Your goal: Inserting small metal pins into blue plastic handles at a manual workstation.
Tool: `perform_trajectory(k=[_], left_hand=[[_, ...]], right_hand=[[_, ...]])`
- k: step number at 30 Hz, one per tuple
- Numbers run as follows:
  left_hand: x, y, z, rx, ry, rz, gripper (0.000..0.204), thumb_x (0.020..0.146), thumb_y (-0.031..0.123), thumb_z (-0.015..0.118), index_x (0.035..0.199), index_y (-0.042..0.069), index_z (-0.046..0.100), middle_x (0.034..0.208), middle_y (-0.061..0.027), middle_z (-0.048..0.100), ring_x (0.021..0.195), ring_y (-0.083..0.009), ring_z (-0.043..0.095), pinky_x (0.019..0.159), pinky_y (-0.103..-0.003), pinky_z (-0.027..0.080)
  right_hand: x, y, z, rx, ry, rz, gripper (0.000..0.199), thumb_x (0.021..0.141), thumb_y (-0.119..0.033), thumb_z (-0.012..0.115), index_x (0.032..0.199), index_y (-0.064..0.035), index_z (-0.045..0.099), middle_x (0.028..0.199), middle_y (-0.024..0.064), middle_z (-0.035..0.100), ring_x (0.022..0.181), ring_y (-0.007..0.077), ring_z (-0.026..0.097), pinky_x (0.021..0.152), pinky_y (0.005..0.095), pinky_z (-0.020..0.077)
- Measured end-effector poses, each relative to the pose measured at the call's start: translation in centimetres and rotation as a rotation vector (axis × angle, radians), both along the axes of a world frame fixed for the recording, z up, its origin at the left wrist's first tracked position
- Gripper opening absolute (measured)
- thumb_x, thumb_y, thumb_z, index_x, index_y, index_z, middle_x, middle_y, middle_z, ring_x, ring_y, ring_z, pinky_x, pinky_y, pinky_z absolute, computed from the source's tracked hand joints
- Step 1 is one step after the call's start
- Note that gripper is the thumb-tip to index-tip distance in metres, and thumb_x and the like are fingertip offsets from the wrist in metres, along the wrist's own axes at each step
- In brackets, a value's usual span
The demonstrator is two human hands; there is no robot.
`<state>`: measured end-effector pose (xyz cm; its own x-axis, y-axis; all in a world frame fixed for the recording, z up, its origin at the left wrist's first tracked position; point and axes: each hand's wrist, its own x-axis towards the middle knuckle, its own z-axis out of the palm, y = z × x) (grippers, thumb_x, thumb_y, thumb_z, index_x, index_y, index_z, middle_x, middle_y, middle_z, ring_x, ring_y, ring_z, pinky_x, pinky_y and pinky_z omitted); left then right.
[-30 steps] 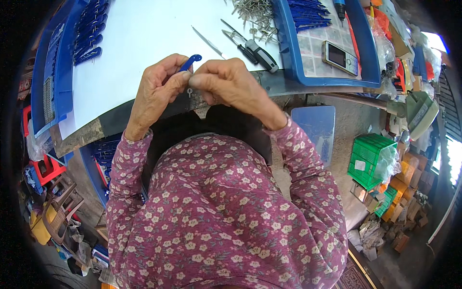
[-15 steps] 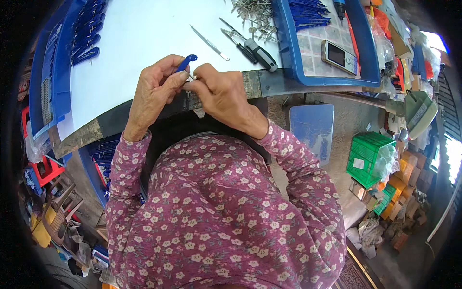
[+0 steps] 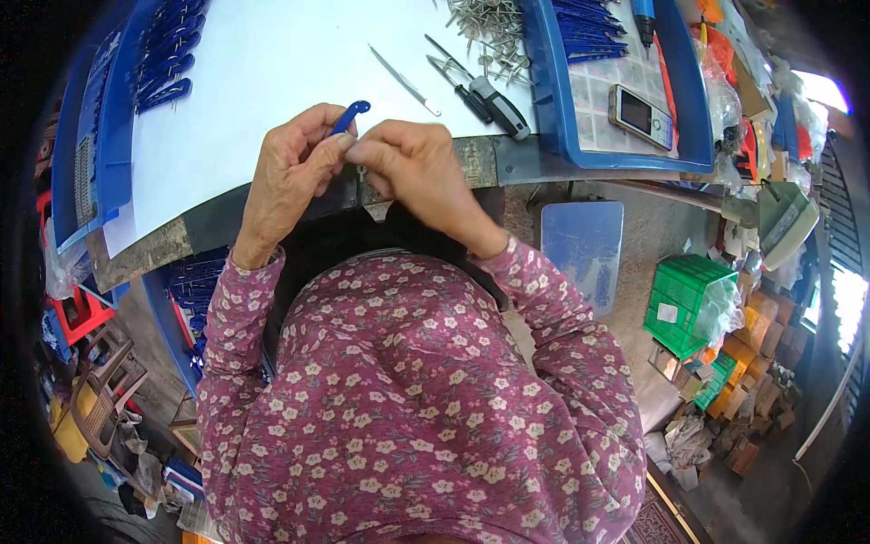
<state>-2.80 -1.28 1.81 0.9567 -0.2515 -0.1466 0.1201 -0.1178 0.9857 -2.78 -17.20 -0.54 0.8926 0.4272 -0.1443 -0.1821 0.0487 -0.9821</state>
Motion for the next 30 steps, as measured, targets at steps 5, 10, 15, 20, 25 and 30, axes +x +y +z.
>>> perform_trajectory(k=[5,10,15,20,25,30], left_hand=[[0.0,0.3,0.1,-0.017,0.014,-0.011,0.012,0.084,0.012,0.050,0.083,0.000,0.054,0.060,0.0029,0.046,0.055,-0.0035,0.040,0.049,-0.019,0.032],[0.0,0.5,0.2,-0.064,-0.010,-0.030,0.012,0.084,0.012,0.050,0.083,0.000,0.054,0.059,0.0030,0.046,0.054,-0.0033,0.040,0.048,-0.019,0.031],[0.0,0.5,0.2,-0.037,-0.009,-0.022,0.012,0.084,0.012,0.050,0.083,0.000,0.054,0.060,0.0033,0.046,0.055,-0.0033,0.040,0.050,-0.018,0.031],[0.4,0.9,-0.5,-0.087,-0.019,-0.008,0.016,0.085,0.017,0.052,0.092,0.003,0.055,0.062,0.0046,0.047,0.049,-0.0002,0.036,0.042,-0.014,0.025],[0.6,0.9,0.4,-0.092,-0.005,-0.051,0.017,0.086,0.016,0.051,0.096,0.003,0.054,0.063,0.0032,0.048,0.050,-0.0005,0.036,0.042,-0.014,0.025],[1.0,1.2,0.1,-0.390,0.068,-0.025,0.027,0.087,0.013,0.047,0.108,-0.003,0.047,0.070,-0.0056,0.057,0.050,-0.0073,0.050,0.046,-0.018,0.043]], right_hand=[[0.0,0.0,0.7,-0.218,-0.179,-0.040,0.015,0.082,-0.014,0.059,0.084,0.0011,0.058,0.051,0.0024,0.051,0.041,0.0038,0.040,0.038,0.0173,0.0312],[1.3,-1.2,1.3,0.192,0.383,0.173,0.040,0.090,-0.033,0.044,0.082,0.0051,0.056,0.049,0.0047,0.047,0.035,0.0031,0.027,0.031,0.0182,0.0204],[0.8,-0.4,0.8,0.332,0.478,0.159,0.036,0.089,-0.028,0.046,0.077,0.0049,0.055,0.047,-0.0001,0.041,0.036,0.0029,0.025,0.033,0.0175,0.0209],[0.2,1.1,0.5,-0.350,-0.558,-0.191,0.032,0.089,-0.025,0.047,0.074,0.0026,0.055,0.048,-0.0007,0.041,0.037,0.0029,0.026,0.034,0.0168,0.0197],[1.6,-0.7,1.3,0.316,0.407,0.113,0.030,0.090,-0.023,0.046,0.075,0.0014,0.056,0.049,-0.0007,0.043,0.039,0.0032,0.028,0.035,0.0165,0.0204],[1.8,-0.5,2.2,0.058,0.092,-0.040,0.024,0.087,-0.019,0.052,0.079,0.0029,0.058,0.050,-0.0011,0.044,0.040,0.0032,0.032,0.036,0.0172,0.0230]])
